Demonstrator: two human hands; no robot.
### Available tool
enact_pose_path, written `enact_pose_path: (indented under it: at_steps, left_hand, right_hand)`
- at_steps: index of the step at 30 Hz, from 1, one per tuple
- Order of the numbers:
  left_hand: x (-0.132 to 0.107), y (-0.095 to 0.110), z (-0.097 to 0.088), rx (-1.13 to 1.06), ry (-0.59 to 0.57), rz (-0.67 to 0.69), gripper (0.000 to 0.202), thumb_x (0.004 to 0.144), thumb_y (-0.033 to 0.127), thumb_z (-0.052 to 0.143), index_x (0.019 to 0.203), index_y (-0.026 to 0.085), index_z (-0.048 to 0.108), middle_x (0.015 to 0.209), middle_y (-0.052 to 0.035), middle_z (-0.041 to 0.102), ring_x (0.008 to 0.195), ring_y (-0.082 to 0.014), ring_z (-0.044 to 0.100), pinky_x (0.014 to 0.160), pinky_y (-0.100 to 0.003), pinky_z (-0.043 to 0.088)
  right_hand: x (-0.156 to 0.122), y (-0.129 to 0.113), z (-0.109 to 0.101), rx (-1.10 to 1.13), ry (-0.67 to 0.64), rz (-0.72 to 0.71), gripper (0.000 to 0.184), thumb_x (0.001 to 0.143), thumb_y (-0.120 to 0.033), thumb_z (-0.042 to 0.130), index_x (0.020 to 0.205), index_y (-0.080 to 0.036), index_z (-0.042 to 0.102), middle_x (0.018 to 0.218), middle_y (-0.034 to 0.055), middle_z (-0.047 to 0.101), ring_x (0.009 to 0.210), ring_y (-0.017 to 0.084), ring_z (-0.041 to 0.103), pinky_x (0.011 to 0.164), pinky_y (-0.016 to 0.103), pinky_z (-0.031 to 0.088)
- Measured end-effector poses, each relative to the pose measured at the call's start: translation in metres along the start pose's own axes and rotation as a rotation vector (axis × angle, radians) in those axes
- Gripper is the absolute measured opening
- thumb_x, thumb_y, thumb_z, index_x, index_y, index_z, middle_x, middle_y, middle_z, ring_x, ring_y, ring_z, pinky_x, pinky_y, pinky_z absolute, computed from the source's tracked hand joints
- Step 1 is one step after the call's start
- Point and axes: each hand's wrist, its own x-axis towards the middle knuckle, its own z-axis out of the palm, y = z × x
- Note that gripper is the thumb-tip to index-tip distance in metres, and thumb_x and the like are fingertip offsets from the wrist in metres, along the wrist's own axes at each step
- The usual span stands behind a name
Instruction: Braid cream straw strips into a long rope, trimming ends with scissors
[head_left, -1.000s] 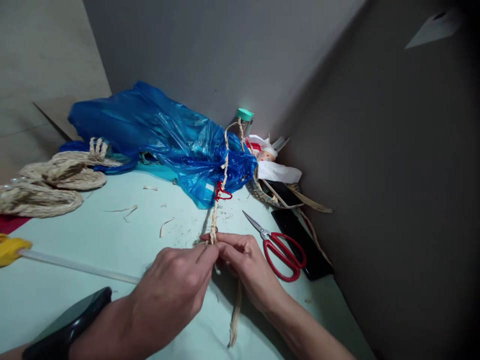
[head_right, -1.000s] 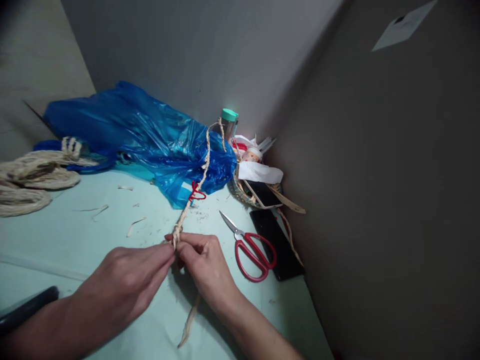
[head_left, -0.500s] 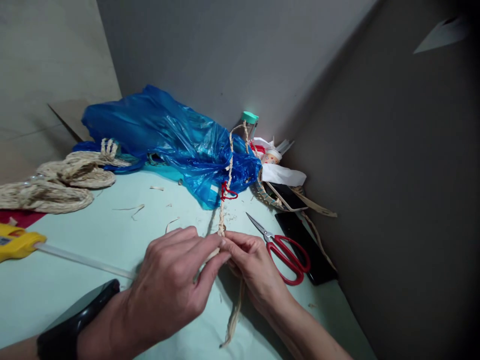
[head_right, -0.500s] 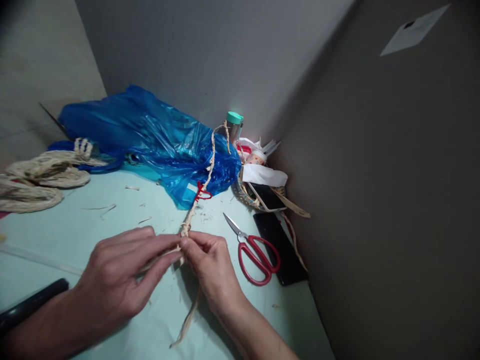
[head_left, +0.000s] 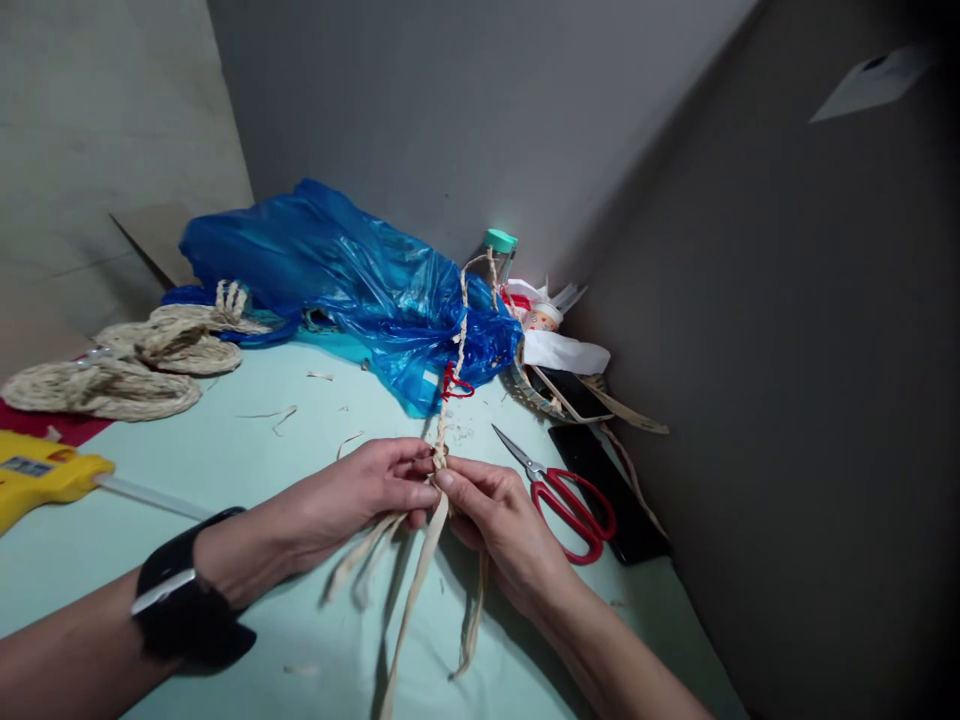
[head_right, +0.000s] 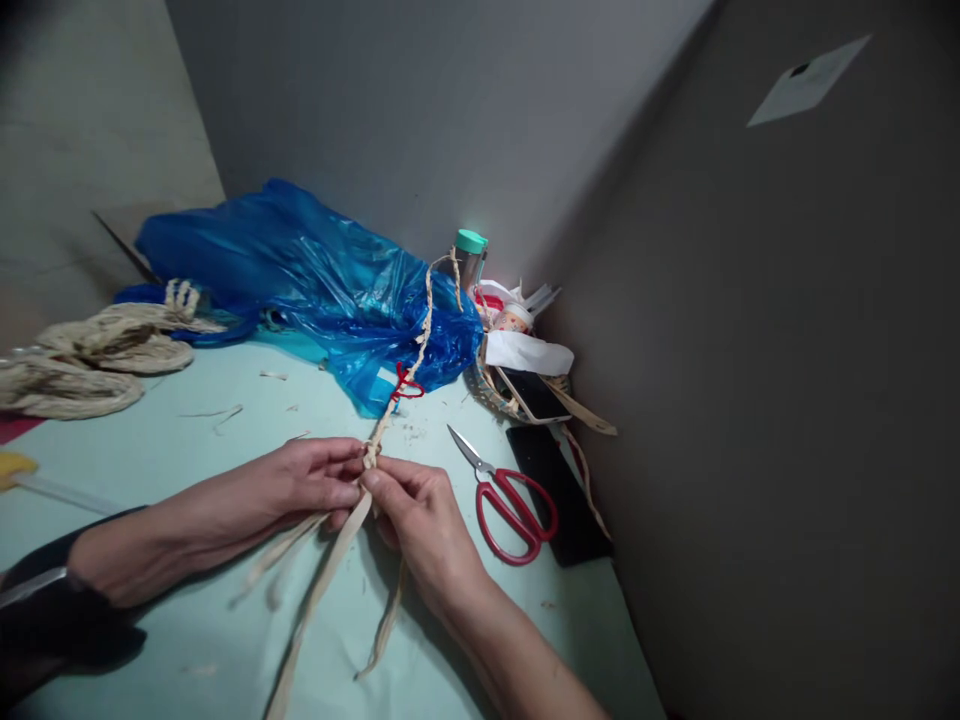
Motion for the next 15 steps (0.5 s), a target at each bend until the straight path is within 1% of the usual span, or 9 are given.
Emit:
enact_pose_path:
  at_steps: [2, 3, 4, 6, 7, 9, 12, 14, 15]
  left_hand:
    - [0.0006, -0.0021, -0.0002, -0.047, 0.023, -0.028, 0.012, 0.078, 0.012, 0.062, 0.090, 0.013, 0.060, 0.071, 0.0044, 0.053, 0.054, -0.0034, 0.039, 0.052, -0.016, 0.032]
    - [0.0007, -0.0032, -0.0001, -0.078, 0.040, -0.042, 0.009, 0.079, 0.013, 0.061, 0.088, 0.013, 0.059, 0.068, 0.0056, 0.049, 0.050, -0.0024, 0.033, 0.048, -0.016, 0.026]
    - [0.0007, -0.0043, 0.0002, -0.113, 0.063, -0.053, 0.007, 0.080, 0.014, 0.061, 0.085, 0.013, 0.057, 0.064, 0.0069, 0.045, 0.048, -0.0020, 0.028, 0.046, -0.015, 0.021]
    - [0.0005, -0.0064, 0.0012, -0.178, 0.097, -0.068, 0.009, 0.080, 0.018, 0.061, 0.080, 0.015, 0.052, 0.061, 0.0083, 0.039, 0.047, -0.0021, 0.022, 0.043, -0.016, 0.013]
    - [0.0004, -0.0074, 0.0018, -0.195, 0.105, -0.067, 0.012, 0.080, 0.020, 0.062, 0.078, 0.015, 0.051, 0.060, 0.0084, 0.038, 0.047, -0.0023, 0.021, 0.043, -0.016, 0.011]
    - [0.0001, -0.0086, 0.0023, -0.184, 0.107, -0.062, 0.016, 0.080, 0.024, 0.063, 0.076, 0.016, 0.049, 0.060, 0.0074, 0.041, 0.046, -0.0025, 0.023, 0.042, -0.017, 0.010]
    - [-0.0010, -0.0092, 0.0015, -0.075, 0.134, -0.088, 0.016, 0.080, 0.029, 0.063, 0.080, 0.016, 0.053, 0.058, 0.0063, 0.046, 0.043, -0.0029, 0.026, 0.041, -0.018, 0.009]
    - [-0.0017, -0.0101, 0.0007, 0.014, 0.175, -0.098, 0.016, 0.079, 0.031, 0.062, 0.084, 0.016, 0.057, 0.054, 0.0064, 0.049, 0.040, -0.0039, 0.027, 0.040, -0.019, 0.010]
    - [-0.0019, -0.0110, 0.0004, 0.073, 0.194, -0.084, 0.016, 0.079, 0.031, 0.061, 0.084, 0.016, 0.059, 0.053, 0.0061, 0.050, 0.040, -0.0046, 0.028, 0.040, -0.020, 0.011]
  right_hand:
    - [-0.0009, 0.0004, -0.0007, -0.036, -0.008, -0.010, 0.034, 0.088, -0.044, 0.061, 0.102, -0.015, 0.072, 0.063, -0.0033, 0.047, 0.053, 0.008, 0.021, 0.048, 0.024, 0.014]
    - [-0.0015, 0.0006, -0.0011, -0.063, -0.002, -0.015, 0.034, 0.088, -0.045, 0.061, 0.102, -0.015, 0.072, 0.063, -0.0037, 0.045, 0.053, 0.008, 0.020, 0.048, 0.024, 0.014]
    - [-0.0022, 0.0006, -0.0015, -0.100, 0.004, -0.019, 0.035, 0.088, -0.046, 0.061, 0.102, -0.016, 0.072, 0.062, -0.0042, 0.044, 0.052, 0.008, 0.020, 0.047, 0.024, 0.014]
    - [-0.0034, 0.0000, -0.0020, -0.192, 0.009, -0.030, 0.036, 0.089, -0.048, 0.058, 0.103, -0.017, 0.072, 0.060, -0.0045, 0.044, 0.051, 0.009, 0.021, 0.047, 0.024, 0.017]
    - [-0.0037, -0.0006, -0.0021, -0.240, 0.009, -0.040, 0.037, 0.090, -0.049, 0.056, 0.103, -0.018, 0.072, 0.060, -0.0039, 0.046, 0.050, 0.009, 0.024, 0.048, 0.023, 0.020]
    - [-0.0035, -0.0026, -0.0018, -0.328, 0.004, -0.076, 0.035, 0.093, -0.047, 0.052, 0.103, -0.019, 0.072, 0.062, -0.0022, 0.053, 0.051, 0.011, 0.034, 0.051, 0.023, 0.028]
    - [-0.0032, -0.0067, -0.0001, -0.442, -0.029, -0.145, 0.032, 0.096, -0.039, 0.047, 0.099, -0.020, 0.072, 0.072, 0.0006, 0.061, 0.063, 0.015, 0.050, 0.064, 0.025, 0.040]
    - [-0.0043, -0.0084, 0.0010, -0.550, -0.067, -0.166, 0.031, 0.097, -0.031, 0.043, 0.097, -0.019, 0.071, 0.078, 0.0020, 0.065, 0.072, 0.017, 0.056, 0.071, 0.026, 0.042]
    - [-0.0055, -0.0084, 0.0012, -0.629, -0.077, -0.175, 0.030, 0.097, -0.026, 0.041, 0.095, -0.019, 0.070, 0.079, 0.0022, 0.066, 0.073, 0.017, 0.057, 0.071, 0.025, 0.042]
